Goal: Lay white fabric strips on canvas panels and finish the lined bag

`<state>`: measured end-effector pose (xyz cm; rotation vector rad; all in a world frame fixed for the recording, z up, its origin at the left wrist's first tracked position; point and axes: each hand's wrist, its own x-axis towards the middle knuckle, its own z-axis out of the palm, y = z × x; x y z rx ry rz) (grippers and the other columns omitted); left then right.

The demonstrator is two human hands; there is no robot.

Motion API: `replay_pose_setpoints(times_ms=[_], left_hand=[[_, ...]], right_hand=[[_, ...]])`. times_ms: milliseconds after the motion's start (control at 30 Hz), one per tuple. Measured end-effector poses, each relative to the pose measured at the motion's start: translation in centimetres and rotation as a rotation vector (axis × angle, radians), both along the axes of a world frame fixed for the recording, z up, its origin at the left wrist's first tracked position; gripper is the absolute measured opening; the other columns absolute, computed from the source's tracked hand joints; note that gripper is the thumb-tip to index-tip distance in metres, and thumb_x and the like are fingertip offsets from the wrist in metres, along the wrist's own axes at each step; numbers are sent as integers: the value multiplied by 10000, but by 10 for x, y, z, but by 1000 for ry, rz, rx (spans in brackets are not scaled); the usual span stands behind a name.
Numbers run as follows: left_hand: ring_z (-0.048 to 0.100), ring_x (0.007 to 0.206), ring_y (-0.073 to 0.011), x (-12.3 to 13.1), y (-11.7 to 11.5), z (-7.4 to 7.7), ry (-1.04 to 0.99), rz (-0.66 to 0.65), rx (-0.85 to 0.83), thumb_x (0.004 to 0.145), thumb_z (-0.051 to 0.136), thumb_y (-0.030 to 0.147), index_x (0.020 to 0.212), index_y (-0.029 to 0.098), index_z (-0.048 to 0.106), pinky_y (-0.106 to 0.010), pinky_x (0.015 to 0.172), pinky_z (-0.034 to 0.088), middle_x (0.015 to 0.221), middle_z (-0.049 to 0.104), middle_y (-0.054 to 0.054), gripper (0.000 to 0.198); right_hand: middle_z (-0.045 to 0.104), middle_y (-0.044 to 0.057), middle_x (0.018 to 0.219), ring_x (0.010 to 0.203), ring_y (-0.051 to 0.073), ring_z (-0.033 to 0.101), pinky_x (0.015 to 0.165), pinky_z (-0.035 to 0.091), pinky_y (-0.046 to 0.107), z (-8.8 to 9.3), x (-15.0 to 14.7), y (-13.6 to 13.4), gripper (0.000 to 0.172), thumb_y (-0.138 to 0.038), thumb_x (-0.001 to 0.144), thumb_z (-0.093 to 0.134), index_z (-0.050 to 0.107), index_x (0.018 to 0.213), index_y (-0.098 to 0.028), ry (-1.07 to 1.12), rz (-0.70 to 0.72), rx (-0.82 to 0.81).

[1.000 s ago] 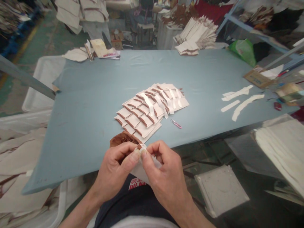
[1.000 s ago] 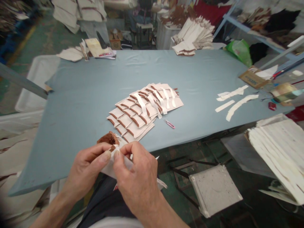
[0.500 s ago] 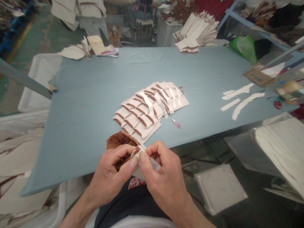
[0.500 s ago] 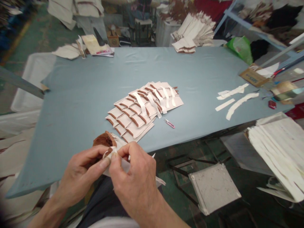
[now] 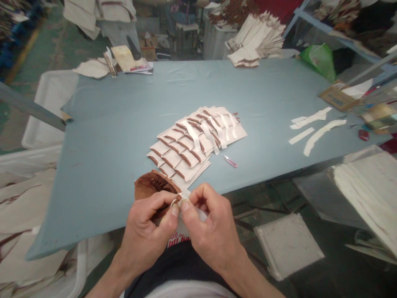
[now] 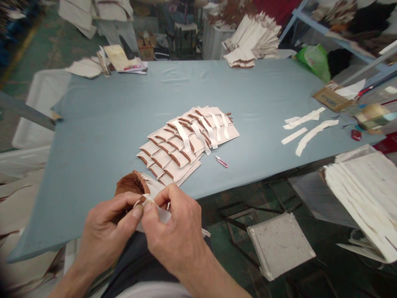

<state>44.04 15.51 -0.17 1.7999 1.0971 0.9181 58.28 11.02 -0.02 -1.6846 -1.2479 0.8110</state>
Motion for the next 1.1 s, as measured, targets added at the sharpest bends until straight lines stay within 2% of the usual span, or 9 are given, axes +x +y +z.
replay_pose_setpoints(times_ms=[267,533,600,767,833,967,1100], left_hand=[[616,472,-74,5,1,1,19,-14,94,864,566,124,705,188,708,-127,496,467,594,693,63,223],[672,547,-77,13,-5,-6,62,44,345,870,593,103,794,163,738,-138,573,490,667,740,33,174],[646,520,-80,14,-5,-6,33,34,261,871,587,115,759,168,726,-145,542,471,637,720,37,186],[496,501,-104,4,-3,-20,-193,-2,-290,888,640,290,689,175,690,-189,477,394,585,608,30,235],[448,517,-105,-2,-1,-28,-293,-13,-423,885,677,355,711,174,697,-196,480,376,605,582,25,253],[410,520,-101,-12,4,-31,-346,-19,-527,872,721,404,712,172,690,-194,472,353,607,547,22,284],[435,514,-106,-17,13,-12,-232,-58,-474,859,726,443,727,162,706,-191,467,358,611,587,4,312]], right_hand=[[475,-57,577,510,126,459,513,364,261,0,4,7,281,-442,868,535,462,677,-249,216,30,-145],[407,-64,599,570,124,397,547,352,262,-17,0,10,271,-415,873,471,408,666,-252,372,19,-102],[398,-65,600,575,119,384,549,356,254,-19,0,9,288,-426,876,474,401,662,-249,412,7,-110],[380,-67,619,582,110,368,534,346,237,-14,-2,7,302,-431,886,502,399,673,-243,504,33,-179],[392,-64,624,588,111,380,536,353,232,-10,-4,7,301,-428,901,496,406,684,-240,524,48,-180],[472,-57,659,591,113,435,549,382,229,-6,-3,6,282,-446,941,518,475,769,-226,487,57,-155],[471,-73,642,548,103,419,517,323,226,0,17,-2,286,-470,996,528,535,865,-216,420,213,-154]])
